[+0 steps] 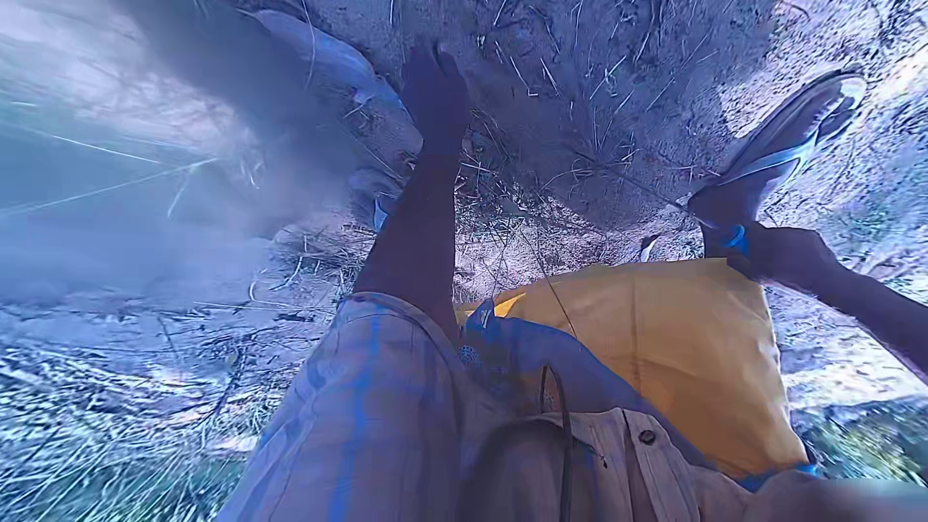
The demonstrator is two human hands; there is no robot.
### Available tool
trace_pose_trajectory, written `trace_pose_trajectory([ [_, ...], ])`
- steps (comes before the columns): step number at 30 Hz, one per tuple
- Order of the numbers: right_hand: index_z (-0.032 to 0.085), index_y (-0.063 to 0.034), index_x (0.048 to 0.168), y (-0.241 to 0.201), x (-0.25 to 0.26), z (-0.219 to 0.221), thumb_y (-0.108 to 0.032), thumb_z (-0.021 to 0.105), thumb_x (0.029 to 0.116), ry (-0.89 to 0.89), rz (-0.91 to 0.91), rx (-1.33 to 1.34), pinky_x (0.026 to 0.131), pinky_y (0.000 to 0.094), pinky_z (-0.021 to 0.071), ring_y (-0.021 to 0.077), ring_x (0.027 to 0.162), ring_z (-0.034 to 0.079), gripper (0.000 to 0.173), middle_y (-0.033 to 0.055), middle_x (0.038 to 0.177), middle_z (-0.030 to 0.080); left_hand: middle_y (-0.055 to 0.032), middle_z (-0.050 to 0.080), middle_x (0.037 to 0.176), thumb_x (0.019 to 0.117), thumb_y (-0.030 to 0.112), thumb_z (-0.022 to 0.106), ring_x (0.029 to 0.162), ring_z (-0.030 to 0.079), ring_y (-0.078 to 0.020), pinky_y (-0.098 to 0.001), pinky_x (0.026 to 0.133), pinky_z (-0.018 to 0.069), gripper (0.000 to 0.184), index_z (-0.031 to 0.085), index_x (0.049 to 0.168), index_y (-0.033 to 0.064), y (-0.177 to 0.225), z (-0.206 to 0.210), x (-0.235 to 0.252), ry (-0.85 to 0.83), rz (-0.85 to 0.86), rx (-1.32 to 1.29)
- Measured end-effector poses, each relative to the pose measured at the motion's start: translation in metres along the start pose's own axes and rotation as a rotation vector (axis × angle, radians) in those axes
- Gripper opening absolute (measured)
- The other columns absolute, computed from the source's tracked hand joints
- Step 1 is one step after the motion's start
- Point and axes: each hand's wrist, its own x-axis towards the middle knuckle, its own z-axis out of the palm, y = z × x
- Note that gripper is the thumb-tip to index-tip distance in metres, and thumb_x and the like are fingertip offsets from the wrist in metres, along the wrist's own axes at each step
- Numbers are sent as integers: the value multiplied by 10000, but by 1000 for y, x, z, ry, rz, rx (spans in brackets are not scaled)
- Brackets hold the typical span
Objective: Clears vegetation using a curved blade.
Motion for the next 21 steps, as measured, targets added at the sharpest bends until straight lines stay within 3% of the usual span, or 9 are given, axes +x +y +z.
trace_pose_trajectory([
  [3, 572, 139, 1171, 20, -37, -2, -191, 667, 963, 159, -48, 119, 679, 708, 444, 580, 822, 641, 402, 357, 831, 632, -336, 472, 1499, 1126, 439, 307, 1429, 467, -411, -541, 1174, 356, 665, 446, 1456, -121, 11, 26, -11, -186, -116, -62],
  [5, 573, 176, 1093, 13, -51, -1, -218, 635, 913, 342, -126, 213, 613, 690, 428, 563, 720, 620, 437, 348, 753, 602, -336, 304, 1608, 1060, 536, 479, 1501, 346, -421, -546, 1222, 295, 844, 255, 1570, -98, 17, 58, -29, -213, -246, -160],
  [7, 573, 160, 1031, -7, -54, -7, -280, 582, 912, 493, -165, 277, 544, 631, 411, 491, 618, 590, 456, 294, 683, 572, -319, 219, 1651, 979, 480, 654, 1507, 328, -429, -555, 1206, 333, 999, 96, 1629, -33, 26, 87, -46, -194, -320, -202],
  [10, 593, 100, 1020, -36, -49, -18, -307, 534, 945, 641, -222, 333, 497, 525, 407, 351, 546, 558, 419, 206, 648, 557, -317, 259, 1636, 994, 397, 634, 1419, 470, -432, -558, 1110, 456, 962, 45, 1633, -16, 28, 104, -60, -191, -309, -118],
  [12, 596, 97, 1063, -51, -39, -24, -284, 539, 954, 652, -275, 351, 516, 541, 424, 366, 569, 577, 400, 221, 683, 583, -325, 374, 1576, 1036, 400, 577, 1363, 534, -429, -566, 1084, 474, 858, 135, 1607, -64, 21, 99, -64, -268, -285, -11],
  [14, 592, 91, 1074, -70, -23, -24, -286, 545, 959, 622, -346, 361, 528, 539, 432, 363, 578, 585, 397, 213, 696, 589, -321, 534, 1431, 1052, 307, 560, 1295, 583, -440, -594, 1045, 483, 648, 333, 1518, -82, 3, 89, -70, -387, -262, 57],
  [16, 600, 75, 1099, -94, -5, -22, -286, 544, 951, 594, -435, 374, 534, 525, 444, 339, 584, 591, 395, 180, 700, 593, -318, 573, 1387, 1078, 257, 494, 1292, 579, -460, -627, 1047, 465, 513, 442, 1464, -77, -14, 85, -74, -470, -192, 140],
  [19, 610, 85, 1070, -145, 16, -29, -199, 582, 928, 625, -614, 402, 527, 483, 454, 318, 582, 603, 319, 168, 689, 600, -328, 593, 1357, 1097, 241, 450, 1285, 584, -477, -648, 1044, 453, 462, 476, 1439, -69, -22, 78, -80, -479, -129, 168],
  [21, 603, 102, 1165, -174, 26, -39, -169, 598, 928, 584, -686, 402, 572, 506, 494, 347, 640, 639, 360, 190, 753, 643, -342, 579, 1364, 1102, 210, 431, 1287, 581, -482, -648, 1045, 453, 450, 457, 1442, -84, -24, 72, -83, -496, -130, 192],
])
